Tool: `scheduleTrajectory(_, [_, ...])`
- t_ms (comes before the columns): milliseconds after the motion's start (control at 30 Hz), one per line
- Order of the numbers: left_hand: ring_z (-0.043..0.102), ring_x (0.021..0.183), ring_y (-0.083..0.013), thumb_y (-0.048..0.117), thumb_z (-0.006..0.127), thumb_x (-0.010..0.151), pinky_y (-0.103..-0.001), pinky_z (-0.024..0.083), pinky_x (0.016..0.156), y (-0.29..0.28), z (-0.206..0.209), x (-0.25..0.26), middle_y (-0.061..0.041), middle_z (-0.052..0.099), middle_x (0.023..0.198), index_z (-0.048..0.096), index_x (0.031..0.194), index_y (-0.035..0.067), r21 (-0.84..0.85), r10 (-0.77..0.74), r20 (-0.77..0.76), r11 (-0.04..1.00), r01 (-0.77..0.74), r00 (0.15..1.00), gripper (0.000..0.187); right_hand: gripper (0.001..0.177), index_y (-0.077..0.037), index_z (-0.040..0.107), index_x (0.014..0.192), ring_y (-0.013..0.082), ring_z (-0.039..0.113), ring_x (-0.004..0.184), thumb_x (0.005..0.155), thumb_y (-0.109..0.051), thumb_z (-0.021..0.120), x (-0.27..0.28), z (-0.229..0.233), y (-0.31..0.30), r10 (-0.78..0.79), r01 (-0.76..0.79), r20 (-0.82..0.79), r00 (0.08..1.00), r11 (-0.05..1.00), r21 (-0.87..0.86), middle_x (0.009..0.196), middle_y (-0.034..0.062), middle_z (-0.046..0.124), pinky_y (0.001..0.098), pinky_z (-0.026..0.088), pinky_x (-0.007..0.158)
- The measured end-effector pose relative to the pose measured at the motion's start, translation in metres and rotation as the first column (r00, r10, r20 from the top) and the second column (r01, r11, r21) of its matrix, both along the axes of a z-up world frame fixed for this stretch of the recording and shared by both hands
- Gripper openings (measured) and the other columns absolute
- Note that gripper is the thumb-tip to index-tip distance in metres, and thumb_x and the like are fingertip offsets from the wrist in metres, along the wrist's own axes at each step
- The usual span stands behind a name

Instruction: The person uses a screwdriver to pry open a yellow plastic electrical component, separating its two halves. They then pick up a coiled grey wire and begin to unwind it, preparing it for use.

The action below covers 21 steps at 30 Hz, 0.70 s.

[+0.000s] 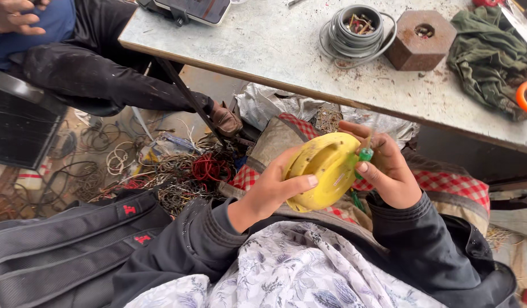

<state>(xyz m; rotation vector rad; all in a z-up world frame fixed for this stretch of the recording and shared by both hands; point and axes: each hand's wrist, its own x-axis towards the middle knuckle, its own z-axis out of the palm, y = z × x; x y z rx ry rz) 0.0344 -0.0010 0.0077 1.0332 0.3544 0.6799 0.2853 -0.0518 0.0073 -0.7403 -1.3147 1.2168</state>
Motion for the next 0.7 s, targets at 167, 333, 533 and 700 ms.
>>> scheduleTrajectory(167, [0.06, 0.122, -0.0168, 0.025, 0.067, 0.099, -0.033, 0.051, 0.104, -0.015, 0.02, 0.013, -0.011, 0.06, 0.136, 0.041, 0.153, -0.003, 0.011, -0.051, -0.043, 0.999, 0.051, 0.998, 0.066, 0.029, -0.007, 0.052, 0.127, 0.0211, 0.055, 0.132, 0.099, -0.002, 0.059, 0.009, -0.039, -0.026, -0.161, 0.147, -0.149, 0.976, 0.984, -0.106, 0.143, 0.0126, 0.057, 0.039, 0.043, 0.113])
scheduleTrajectory(333, [0.055, 0.127, -0.0178, 0.05, 0.067, 0.098, -0.032, 0.047, 0.108, -0.024, 0.032, 0.032, -0.011, 0.057, 0.138, 0.039, 0.155, -0.004, 0.135, -0.045, -0.122, 0.989, 0.062, 0.991, 0.084, 0.027, -0.007, 0.05, 0.123, 0.0182, 0.06, 0.114, 0.102, 0.003, 0.063, 0.015, -0.042, -0.028, -0.227, 0.189, -0.301, 0.926, 0.97, -0.149, 0.124, 0.0079, 0.062, 0.0345, 0.049, 0.099])
scheduleTrajectory(533, [0.042, 0.144, -0.021, 0.062, 0.061, 0.098, -0.037, 0.036, 0.12, -0.027, 0.038, 0.039, -0.014, 0.045, 0.148, 0.026, 0.164, -0.001, 0.379, 0.051, -0.18, 0.925, 0.021, 0.982, 0.098, 0.026, -0.01, 0.051, 0.127, 0.0193, 0.063, 0.113, 0.104, -0.001, 0.059, 0.018, -0.038, -0.025, -0.276, 0.171, -0.463, 0.842, 0.951, -0.256, 0.119, 0.0055, 0.062, 0.0381, 0.054, 0.098])
scheduleTrajectory(700, [0.037, 0.152, -0.0252, 0.054, 0.056, 0.107, -0.044, 0.032, 0.127, -0.033, 0.068, 0.036, -0.018, 0.041, 0.16, 0.027, 0.163, -0.001, 0.576, 0.254, -0.021, 0.794, -0.196, 0.967, 0.084, 0.021, -0.008, 0.051, 0.132, 0.0258, 0.064, 0.12, 0.111, -0.007, 0.051, 0.028, -0.023, -0.026, -0.305, 0.222, -0.461, 0.833, 0.949, -0.225, 0.129, 0.0112, 0.065, 0.0439, 0.053, 0.106])
